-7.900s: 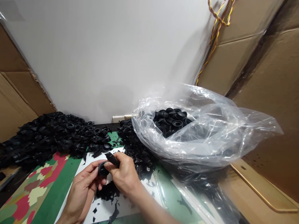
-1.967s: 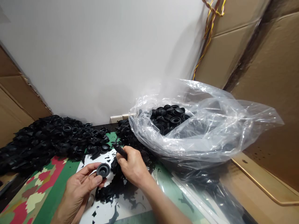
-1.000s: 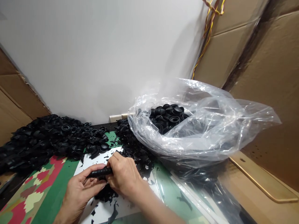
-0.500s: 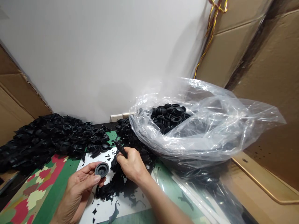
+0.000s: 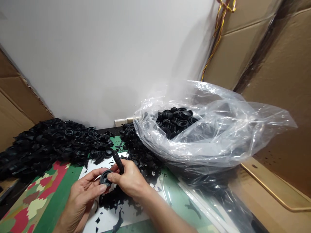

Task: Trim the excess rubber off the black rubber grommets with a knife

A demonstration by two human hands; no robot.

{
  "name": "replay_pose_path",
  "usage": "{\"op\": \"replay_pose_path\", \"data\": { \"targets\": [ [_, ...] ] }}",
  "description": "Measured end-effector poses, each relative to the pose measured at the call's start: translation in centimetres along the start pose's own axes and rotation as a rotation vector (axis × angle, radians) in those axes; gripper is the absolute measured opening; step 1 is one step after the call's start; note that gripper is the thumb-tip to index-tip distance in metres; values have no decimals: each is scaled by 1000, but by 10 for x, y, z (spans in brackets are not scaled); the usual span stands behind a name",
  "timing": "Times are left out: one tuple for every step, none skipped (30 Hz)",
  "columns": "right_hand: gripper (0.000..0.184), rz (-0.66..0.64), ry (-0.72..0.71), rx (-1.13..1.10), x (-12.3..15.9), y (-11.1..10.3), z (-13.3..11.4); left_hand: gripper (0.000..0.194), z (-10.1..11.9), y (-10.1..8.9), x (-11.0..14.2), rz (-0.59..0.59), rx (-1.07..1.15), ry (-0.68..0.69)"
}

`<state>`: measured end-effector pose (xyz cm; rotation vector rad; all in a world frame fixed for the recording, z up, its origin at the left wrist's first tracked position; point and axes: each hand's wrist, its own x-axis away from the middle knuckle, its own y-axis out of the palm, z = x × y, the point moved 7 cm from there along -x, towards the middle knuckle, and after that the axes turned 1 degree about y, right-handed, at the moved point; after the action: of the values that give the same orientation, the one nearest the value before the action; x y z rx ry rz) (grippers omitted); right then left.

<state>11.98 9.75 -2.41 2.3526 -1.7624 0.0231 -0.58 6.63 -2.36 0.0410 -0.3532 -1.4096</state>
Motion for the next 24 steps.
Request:
{"op": "replay_pose_path", "data": {
  "targets": [
    [9, 14, 15, -14, 0, 1, 2, 40, -1, 0, 0, 2, 2, -10],
    [8, 26, 27, -21, 0, 2, 3, 42, -1, 0, 1, 4, 4, -19],
    [7, 36, 38, -21, -1, 2, 5, 43, -1, 1, 1, 4, 4, -25],
    [7, 48, 45, -16, -1, 2, 6, 43, -1, 1, 1, 1, 4, -30],
    [6, 62, 53, -11, -2, 2, 8, 43, -1, 1, 2, -3, 2, -32],
    [6, 75, 60, -5, -3, 1, 9, 43, -1, 1, 2, -8, 1, -32],
    [6, 88, 68, -1, -3, 1, 10, 42, -1, 2, 2, -13, 1, -30],
    [6, 98, 79, 1, -4, 1, 11, 42, -1, 2, 1, -17, 2, -29],
    [5, 105, 92, 0, -4, 1, 13, 41, -1, 2, 1, -19, 3, -30],
    [5, 112, 107, -4, -4, 1, 14, 40, -2, 2, 1, -20, 3, -31],
    [4, 121, 122, -8, -5, 1, 14, 39, -2, 1, 0, -22, 2, -35],
    [4, 132, 138, -16, -5, 1, 15, 38, -3, 1, 0, -26, 0, -40],
    [4, 140, 157, -29, -4, 0, 16, 37, -4, 1, -1, -31, -3, -47],
    [5, 143, 176, -49, -4, 0, 16, 36, -5, 1, -2, -37, -3, -54],
    [6, 138, 193, -75, -4, 0, 17, 36, -5, 1, -3, -43, 0, -63],
    [7, 129, 203, -106, -4, 1, 17, 35, -6, 1, -4, -49, 4, -71],
    [7, 116, 209, -139, -4, 1, 17, 35, -6, 0, -5, -54, 9, -78],
    [7, 100, 211, -171, -4, 2, 17, 34, -7, 0, -5, -57, 13, -84],
    [7, 84, 210, -196, -4, 2, 16, 34, -7, -1, -6, -57, 17, -87],
    [6, 69, 211, -215, -3, 3, 16, 33, -7, -2, -6, -55, 20, -89],
    [6, 58, 215, -232, -3, 3, 16, 33, -7, -2, -7, -51, 22, -91],
    [6, 48, 222, -249, -3, 3, 16, 32, -7, -2, -7, -45, 26, -92],
    [7, 39, 230, -263, -3, 3, 16, 32, -6, -3, -7, -40, 31, -95],
    [7, 33, 237, -276, -2, 3, 17, 32, -6, -3, -6, -37, 37, -98]
  ]
}}
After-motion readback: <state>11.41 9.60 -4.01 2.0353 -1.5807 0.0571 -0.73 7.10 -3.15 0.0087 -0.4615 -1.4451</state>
